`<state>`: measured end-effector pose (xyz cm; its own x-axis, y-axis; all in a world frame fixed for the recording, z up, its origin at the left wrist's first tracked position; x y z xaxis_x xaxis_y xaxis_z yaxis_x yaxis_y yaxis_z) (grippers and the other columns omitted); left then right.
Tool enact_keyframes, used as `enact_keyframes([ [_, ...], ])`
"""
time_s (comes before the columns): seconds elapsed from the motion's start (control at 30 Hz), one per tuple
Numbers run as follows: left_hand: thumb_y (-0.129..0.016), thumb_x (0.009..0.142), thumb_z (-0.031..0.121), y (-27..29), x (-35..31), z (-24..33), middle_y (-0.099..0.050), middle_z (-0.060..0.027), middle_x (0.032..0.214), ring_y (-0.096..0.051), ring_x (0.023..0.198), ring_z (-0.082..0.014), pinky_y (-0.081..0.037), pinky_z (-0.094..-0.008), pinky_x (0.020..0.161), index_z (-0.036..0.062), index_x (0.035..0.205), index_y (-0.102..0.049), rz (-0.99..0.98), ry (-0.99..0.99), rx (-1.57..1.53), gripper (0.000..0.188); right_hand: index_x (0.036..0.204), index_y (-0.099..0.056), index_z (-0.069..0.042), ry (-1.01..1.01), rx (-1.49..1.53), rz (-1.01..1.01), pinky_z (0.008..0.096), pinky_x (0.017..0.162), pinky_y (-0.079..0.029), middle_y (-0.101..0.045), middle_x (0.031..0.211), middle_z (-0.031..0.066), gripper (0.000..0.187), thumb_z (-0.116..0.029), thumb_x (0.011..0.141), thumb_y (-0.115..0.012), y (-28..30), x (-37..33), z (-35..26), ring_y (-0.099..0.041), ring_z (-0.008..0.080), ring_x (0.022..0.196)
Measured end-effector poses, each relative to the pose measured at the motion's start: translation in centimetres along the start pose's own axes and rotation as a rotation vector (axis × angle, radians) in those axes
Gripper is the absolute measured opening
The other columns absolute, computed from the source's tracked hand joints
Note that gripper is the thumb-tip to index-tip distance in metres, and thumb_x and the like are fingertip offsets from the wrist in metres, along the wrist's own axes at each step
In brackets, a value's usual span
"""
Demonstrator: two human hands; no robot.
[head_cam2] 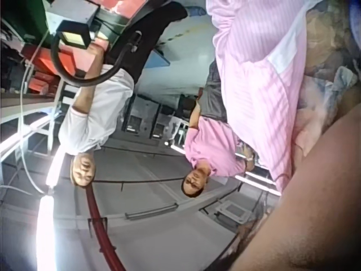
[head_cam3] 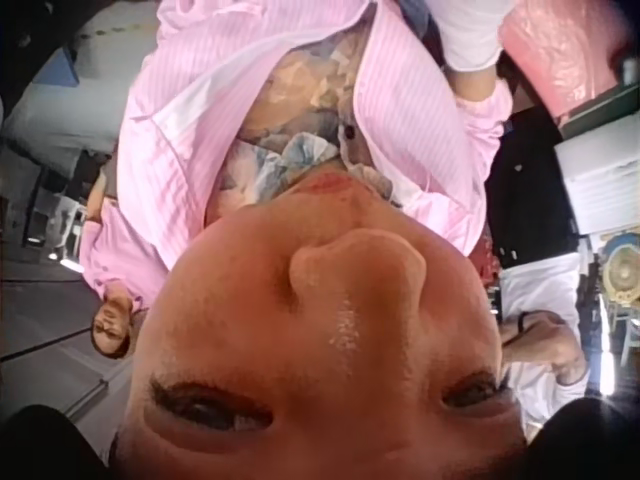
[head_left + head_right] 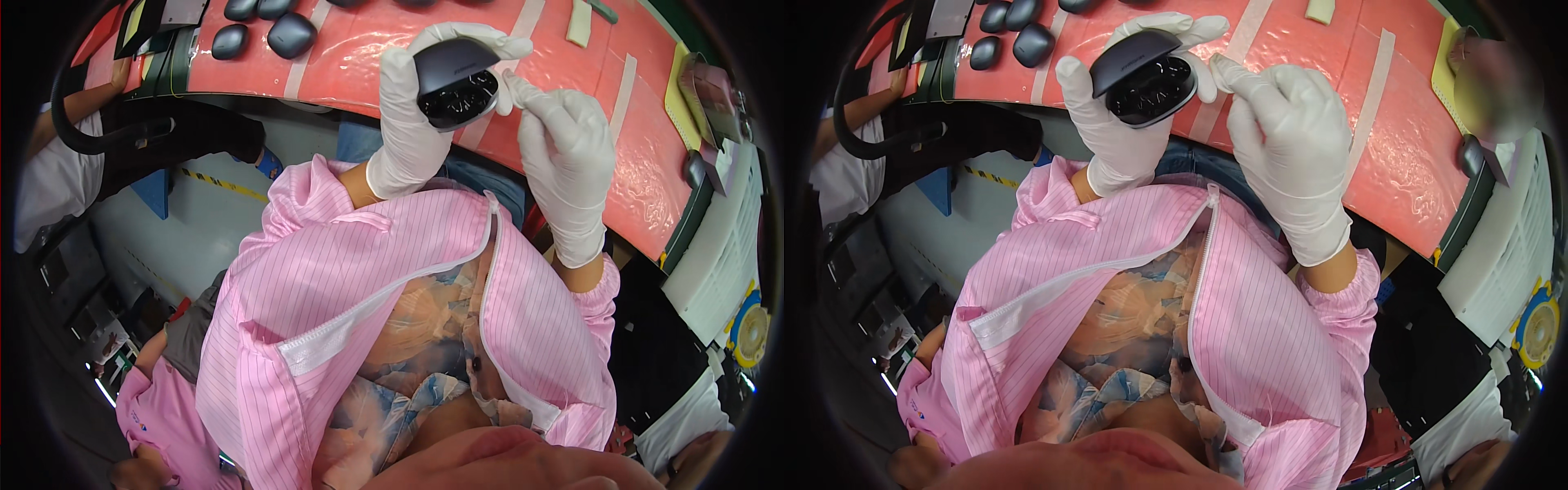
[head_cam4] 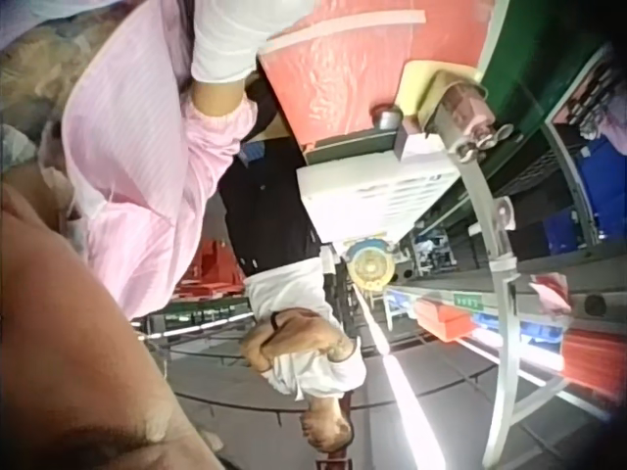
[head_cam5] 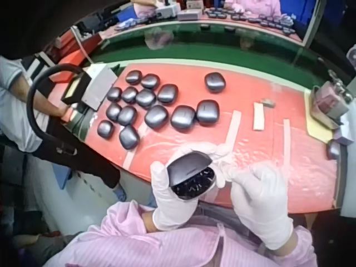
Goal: Inspecting and cleaning earbud charging cases at a factory station.
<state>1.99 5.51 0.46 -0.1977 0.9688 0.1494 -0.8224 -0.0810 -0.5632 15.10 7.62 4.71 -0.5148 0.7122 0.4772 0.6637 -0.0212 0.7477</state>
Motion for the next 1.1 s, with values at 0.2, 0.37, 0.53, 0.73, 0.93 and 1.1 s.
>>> enact_keyframes([
  [0.2,-0.025,0.081,0.079,0.5,0.0,-0.6,-0.063,-0.0181,0.108,-0.061,0.068,-0.0151,-0.05,-0.0254,0.06,0.0012,0.107,-0.054,-0.02,0.059,-0.049,0.087,0.094,-0.067,-0.005,-0.314,0.456,0.164,0.0246,0.059,-0.045,-0.063,0.081,0.0048,0.023,0.007,0.074,-0.064,0.2,-2.0,2.8,-0.056,0.0144,0.07],
  [0.37,-0.027,0.081,0.079,0.0,-0.3,-0.6,-0.059,-0.0253,0.114,-0.062,0.081,-0.0222,-0.048,-0.0333,0.076,-0.0021,0.116,-0.053,-0.017,0.111,0.029,0.092,0.094,-0.067,-0.007,-0.138,0.388,0.158,0.029,0.06,-0.045,-0.061,0.077,0.0045,0.026,0.008,0.073,-0.063,0.3,-0.7,1.0,-0.057,0.0187,0.068],
  [0.53,-0.032,0.08,0.079,-0.5,-0.7,0.1,-0.061,-0.0183,0.111,-0.061,0.087,-0.0177,-0.049,-0.0277,0.074,-0.0009,0.112,-0.052,0.022,0.047,0.206,0.088,0.098,-0.064,-0.005,-0.218,0.323,-0.15,0.0295,0.06,-0.047,-0.062,0.078,0.0064,0.021,-0.001,0.078,-0.059,-1.2,-0.4,0.1,-0.059,0.0178,0.066],
  [0.73,-0.029,0.078,0.082,0.5,0.1,0.2,-0.06,-0.0228,0.111,-0.062,0.091,-0.0222,-0.05,-0.0334,0.076,-0.004,0.115,-0.052,-0.063,0.04,0.163,0.096,0.098,-0.06,0.005,-0.69,1.397,-0.112,0.0222,0.066,-0.048,-0.062,0.092,0.0106,0.023,-0.015,0.087,-0.054,-1.2,-2.4,2.8,-0.057,0.011,0.072],
  [0.93,-0.033,0.083,0.075,0.0,-0.1,-0.7,-0.062,-0.0164,0.108,-0.059,0.075,-0.0146,-0.049,-0.0254,0.067,0.0018,0.112,-0.05,-0.065,0.008,0.06,0.081,0.096,-0.062,0.0,-0.538,0.896,0.047,0.0246,0.066,-0.046,-0.063,0.09,0.0078,0.014,-0.007,0.084,-0.06,-1.3,-2.0,1.5,-0.057,0.0131,0.075],
  [1.1,-0.032,0.092,0.063,-0.2,-0.3,-0.6,-0.06,-0.0117,0.102,-0.056,0.082,-0.0131,-0.047,-0.0273,0.076,0.0056,0.118,-0.048,-0.022,0.03,0.02,0.065,0.092,-0.067,-0.009,0.154,0.384,-0.173,0.031,0.067,-0.046,-0.063,0.083,0.0026,0.029,0.003,0.065,-0.064,-0.7,0.0,-2.7,-0.058,0.0198,0.074],
])
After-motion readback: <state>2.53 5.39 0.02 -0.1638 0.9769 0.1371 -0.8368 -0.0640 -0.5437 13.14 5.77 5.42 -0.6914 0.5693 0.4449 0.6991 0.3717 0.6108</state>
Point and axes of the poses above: each hand's wrist, its own x-axis towards the middle knuckle, its own y-axis out of the back of the hand, z = x × y, the point moved 5 cm from there along x, towards the middle knuckle
